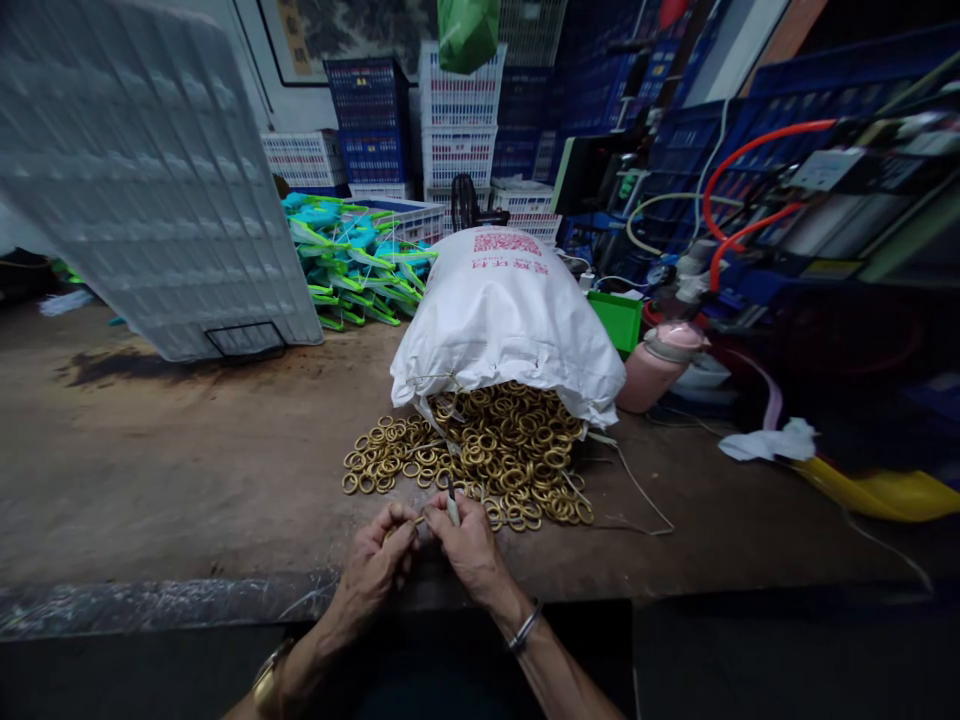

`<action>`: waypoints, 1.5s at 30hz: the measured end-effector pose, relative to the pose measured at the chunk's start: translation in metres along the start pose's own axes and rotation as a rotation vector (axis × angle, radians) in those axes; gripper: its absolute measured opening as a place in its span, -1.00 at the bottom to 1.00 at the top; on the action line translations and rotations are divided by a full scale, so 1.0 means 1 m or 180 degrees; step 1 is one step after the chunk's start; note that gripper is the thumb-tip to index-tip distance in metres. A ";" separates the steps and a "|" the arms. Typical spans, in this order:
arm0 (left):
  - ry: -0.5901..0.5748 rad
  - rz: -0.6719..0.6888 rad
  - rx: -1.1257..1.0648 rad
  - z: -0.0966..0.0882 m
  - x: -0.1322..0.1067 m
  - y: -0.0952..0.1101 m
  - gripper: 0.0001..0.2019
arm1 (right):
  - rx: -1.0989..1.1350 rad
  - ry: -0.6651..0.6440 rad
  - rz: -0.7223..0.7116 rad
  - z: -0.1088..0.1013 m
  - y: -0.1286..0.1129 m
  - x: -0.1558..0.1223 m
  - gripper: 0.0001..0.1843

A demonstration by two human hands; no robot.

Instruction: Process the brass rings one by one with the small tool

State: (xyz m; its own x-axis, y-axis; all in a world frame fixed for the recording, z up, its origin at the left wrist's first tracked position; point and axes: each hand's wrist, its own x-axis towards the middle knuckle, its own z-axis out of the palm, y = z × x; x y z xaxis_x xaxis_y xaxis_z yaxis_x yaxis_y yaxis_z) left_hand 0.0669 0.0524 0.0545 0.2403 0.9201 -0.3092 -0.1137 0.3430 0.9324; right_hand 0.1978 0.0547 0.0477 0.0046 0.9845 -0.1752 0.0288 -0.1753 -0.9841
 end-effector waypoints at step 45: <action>-0.0037 -0.0045 0.0115 -0.007 -0.022 0.005 -0.63 | -0.3645 -0.0383 -0.0664 0.000 0.009 -0.005 -0.69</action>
State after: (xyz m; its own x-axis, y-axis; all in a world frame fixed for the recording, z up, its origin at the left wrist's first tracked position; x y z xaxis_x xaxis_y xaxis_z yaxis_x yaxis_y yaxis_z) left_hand 0.0549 0.0354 0.0642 0.2527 0.9129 -0.3204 -0.0752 0.3487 0.9342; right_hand 0.1982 0.0480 0.0400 -0.1996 0.9770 -0.0754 0.9020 0.1531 -0.4036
